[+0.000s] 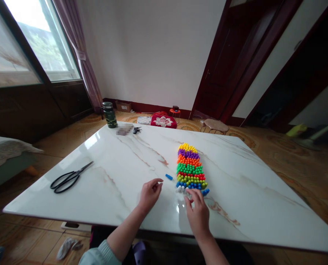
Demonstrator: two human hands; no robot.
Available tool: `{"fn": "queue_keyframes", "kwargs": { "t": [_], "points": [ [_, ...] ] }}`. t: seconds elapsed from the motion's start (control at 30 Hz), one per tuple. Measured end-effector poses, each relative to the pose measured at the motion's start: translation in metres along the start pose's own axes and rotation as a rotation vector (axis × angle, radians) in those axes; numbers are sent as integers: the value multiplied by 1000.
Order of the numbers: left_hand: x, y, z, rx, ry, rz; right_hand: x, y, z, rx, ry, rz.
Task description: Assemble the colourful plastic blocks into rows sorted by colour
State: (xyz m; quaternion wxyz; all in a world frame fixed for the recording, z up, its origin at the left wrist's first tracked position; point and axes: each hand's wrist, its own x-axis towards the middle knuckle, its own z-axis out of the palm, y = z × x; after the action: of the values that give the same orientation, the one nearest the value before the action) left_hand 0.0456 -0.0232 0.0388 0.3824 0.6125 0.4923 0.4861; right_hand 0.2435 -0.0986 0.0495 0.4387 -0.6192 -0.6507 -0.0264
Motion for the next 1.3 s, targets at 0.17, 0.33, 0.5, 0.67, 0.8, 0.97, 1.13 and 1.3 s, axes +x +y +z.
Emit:
{"fn": "queue_keyframes", "kwargs": {
  "t": [0.17,0.33,0.5,0.67,0.8,0.97,1.13,1.3],
  "points": [
    [-3,17,15,-814,165,-425,-4,-49,4,351,-221,-9],
    [-20,39,17,-1151,-79,-567,-5,-74,10,429,-279,-49],
    [-31,48,20,-1103,-194,-589,-7,-72,15,354,-238,-22],
    [-38,52,32,-1040,-235,-542,-3,-65,9,145,-207,-40],
    [-37,45,28,-692,-270,-328,-3,-36,-1,232,-119,71],
    [-28,8,10,20,-83,57,-16,40,-29,141,49,406],
    [-26,-11,8,256,-111,235,-19,82,-44,158,-24,353],
    [-26,-7,11,358,-156,281,-12,78,-34,165,23,402]
  ]
}}
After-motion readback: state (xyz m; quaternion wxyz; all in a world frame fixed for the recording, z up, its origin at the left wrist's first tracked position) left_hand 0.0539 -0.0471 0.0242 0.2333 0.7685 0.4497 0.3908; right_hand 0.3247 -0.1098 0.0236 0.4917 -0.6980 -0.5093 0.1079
